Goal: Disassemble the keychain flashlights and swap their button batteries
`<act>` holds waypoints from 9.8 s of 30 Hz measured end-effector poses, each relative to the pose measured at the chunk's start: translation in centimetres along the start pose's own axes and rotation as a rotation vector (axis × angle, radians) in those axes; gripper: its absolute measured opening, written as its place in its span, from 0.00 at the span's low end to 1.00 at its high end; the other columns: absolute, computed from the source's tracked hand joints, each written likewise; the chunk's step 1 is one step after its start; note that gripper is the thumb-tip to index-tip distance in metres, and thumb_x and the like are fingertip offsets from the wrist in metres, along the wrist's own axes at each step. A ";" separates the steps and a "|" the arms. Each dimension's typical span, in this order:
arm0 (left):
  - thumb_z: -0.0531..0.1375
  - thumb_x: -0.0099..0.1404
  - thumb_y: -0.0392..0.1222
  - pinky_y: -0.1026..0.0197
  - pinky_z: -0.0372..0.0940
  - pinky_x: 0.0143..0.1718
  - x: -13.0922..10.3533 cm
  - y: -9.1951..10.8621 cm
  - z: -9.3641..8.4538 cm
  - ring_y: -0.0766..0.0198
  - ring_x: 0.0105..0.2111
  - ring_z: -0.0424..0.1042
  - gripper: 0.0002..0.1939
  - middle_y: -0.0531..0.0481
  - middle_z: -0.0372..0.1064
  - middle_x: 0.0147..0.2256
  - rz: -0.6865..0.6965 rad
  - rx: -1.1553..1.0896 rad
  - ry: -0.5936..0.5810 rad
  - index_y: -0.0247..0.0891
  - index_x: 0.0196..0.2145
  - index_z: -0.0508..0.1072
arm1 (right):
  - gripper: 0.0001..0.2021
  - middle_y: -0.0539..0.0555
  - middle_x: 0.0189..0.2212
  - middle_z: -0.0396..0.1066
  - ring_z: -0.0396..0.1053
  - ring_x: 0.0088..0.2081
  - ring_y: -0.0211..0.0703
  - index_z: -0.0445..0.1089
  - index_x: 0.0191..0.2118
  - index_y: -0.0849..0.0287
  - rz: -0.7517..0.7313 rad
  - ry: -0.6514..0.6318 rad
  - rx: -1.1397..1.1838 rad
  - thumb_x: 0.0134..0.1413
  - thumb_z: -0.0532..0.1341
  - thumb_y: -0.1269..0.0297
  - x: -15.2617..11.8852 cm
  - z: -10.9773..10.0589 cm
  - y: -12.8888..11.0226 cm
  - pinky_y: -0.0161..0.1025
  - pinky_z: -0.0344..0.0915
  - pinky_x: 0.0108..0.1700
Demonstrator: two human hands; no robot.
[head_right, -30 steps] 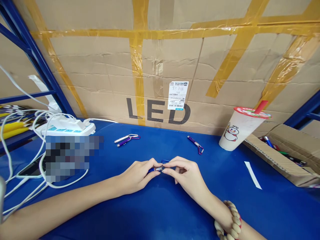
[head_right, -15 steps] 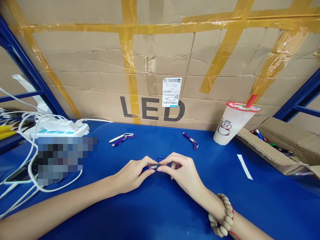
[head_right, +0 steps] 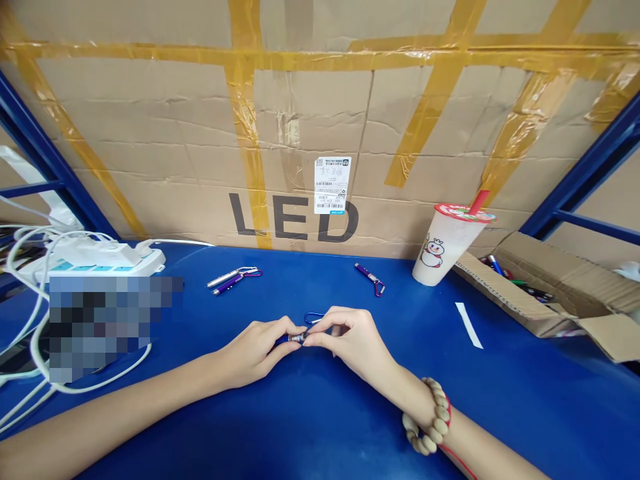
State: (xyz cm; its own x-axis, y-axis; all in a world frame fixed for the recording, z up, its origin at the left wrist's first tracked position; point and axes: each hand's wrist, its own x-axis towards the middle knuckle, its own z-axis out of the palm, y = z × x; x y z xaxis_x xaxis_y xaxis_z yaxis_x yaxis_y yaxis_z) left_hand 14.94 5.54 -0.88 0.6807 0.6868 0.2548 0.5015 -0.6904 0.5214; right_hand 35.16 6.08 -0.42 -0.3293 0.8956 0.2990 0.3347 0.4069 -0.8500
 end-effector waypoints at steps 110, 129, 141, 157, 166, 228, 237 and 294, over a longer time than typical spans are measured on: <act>0.45 0.69 0.35 0.63 0.64 0.40 0.2 0.4 -0.1 0.63 0.40 0.70 0.07 0.50 0.68 0.40 -0.071 0.075 -0.037 0.40 0.39 0.62 | 0.18 0.53 0.28 0.71 0.70 0.28 0.34 0.75 0.32 0.56 -0.399 -0.073 -0.319 0.63 0.51 0.57 -0.6 -0.1 0.8 0.28 0.65 0.30; 0.46 0.68 0.34 0.65 0.56 0.29 0.3 -0.4 0.4 0.65 0.30 0.62 0.08 0.53 0.66 0.30 0.115 0.239 0.077 0.39 0.32 0.61 | 0.13 0.49 0.24 0.70 0.66 0.24 0.34 0.72 0.26 0.57 -0.217 -0.054 -0.449 0.59 0.57 0.60 -0.7 0.6 0.8 0.30 0.58 0.26; 0.46 0.69 0.35 0.63 0.62 0.36 0.4 0.1 0.2 0.63 0.35 0.66 0.12 0.53 0.72 0.38 0.053 0.170 0.060 0.42 0.42 0.67 | 0.21 0.51 0.25 0.69 0.68 0.25 0.35 0.71 0.28 0.57 -0.274 -0.096 -0.503 0.62 0.50 0.50 -0.6 0.2 0.9 0.31 0.60 0.28; 0.43 0.70 0.37 0.60 0.63 0.39 0.4 0.8 0.3 0.62 0.37 0.67 0.13 0.54 0.72 0.40 -0.107 0.215 0.121 0.42 0.43 0.65 | 0.17 0.50 0.30 0.73 0.70 0.25 0.34 0.73 0.35 0.55 -0.360 -0.034 -0.632 0.61 0.52 0.51 -0.1 -0.4 0.5 0.30 0.61 0.26; 0.43 0.70 0.36 0.62 0.61 0.36 0.5 0.5 0.5 0.62 0.37 0.67 0.12 0.53 0.70 0.38 -0.067 0.248 0.110 0.40 0.42 0.65 | 0.16 0.51 0.27 0.72 0.68 0.22 0.32 0.75 0.33 0.56 -0.503 0.125 -0.512 0.60 0.55 0.52 -0.3 -0.2 0.2 0.28 0.62 0.23; 0.45 0.70 0.40 0.66 0.62 0.29 0.3 -1.1 0.9 0.66 0.26 0.66 0.13 0.50 0.68 0.27 0.237 0.153 0.219 0.36 0.32 0.66 | 0.20 0.48 0.19 0.64 0.56 0.15 0.28 0.69 0.20 0.63 0.216 -0.035 0.088 0.36 0.69 0.48 -0.4 0.9 -1.2 0.30 0.53 0.16; 0.48 0.70 0.43 0.65 0.66 0.36 0.4 0.0 0.3 0.65 0.37 0.74 0.09 0.52 0.73 0.38 -0.016 0.056 0.065 0.40 0.41 0.65 | 0.19 0.44 0.11 0.60 0.57 0.13 0.30 0.71 0.24 0.62 0.175 -0.039 0.058 0.38 0.68 0.48 -0.2 0.3 -0.5 0.29 0.54 0.18; 0.44 0.66 0.33 0.66 0.57 0.32 0.2 0.1 0.4 0.65 0.32 0.70 0.06 0.54 0.69 0.32 -0.132 0.014 0.036 0.42 0.35 0.56 | 0.10 0.49 0.30 0.73 0.71 0.28 0.36 0.66 0.38 0.57 -0.462 -0.101 -0.613 0.64 0.51 0.59 -1.1 0.6 -0.4 0.30 0.62 0.29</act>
State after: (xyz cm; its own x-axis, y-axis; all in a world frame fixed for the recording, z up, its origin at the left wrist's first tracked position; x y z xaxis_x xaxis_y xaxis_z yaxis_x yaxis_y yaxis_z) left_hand 15.36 5.51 -1.06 0.5887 0.7795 0.2140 0.5927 -0.5963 0.5413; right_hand 34.83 4.84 -0.65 -0.6237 0.6022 0.4984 0.5633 0.7883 -0.2475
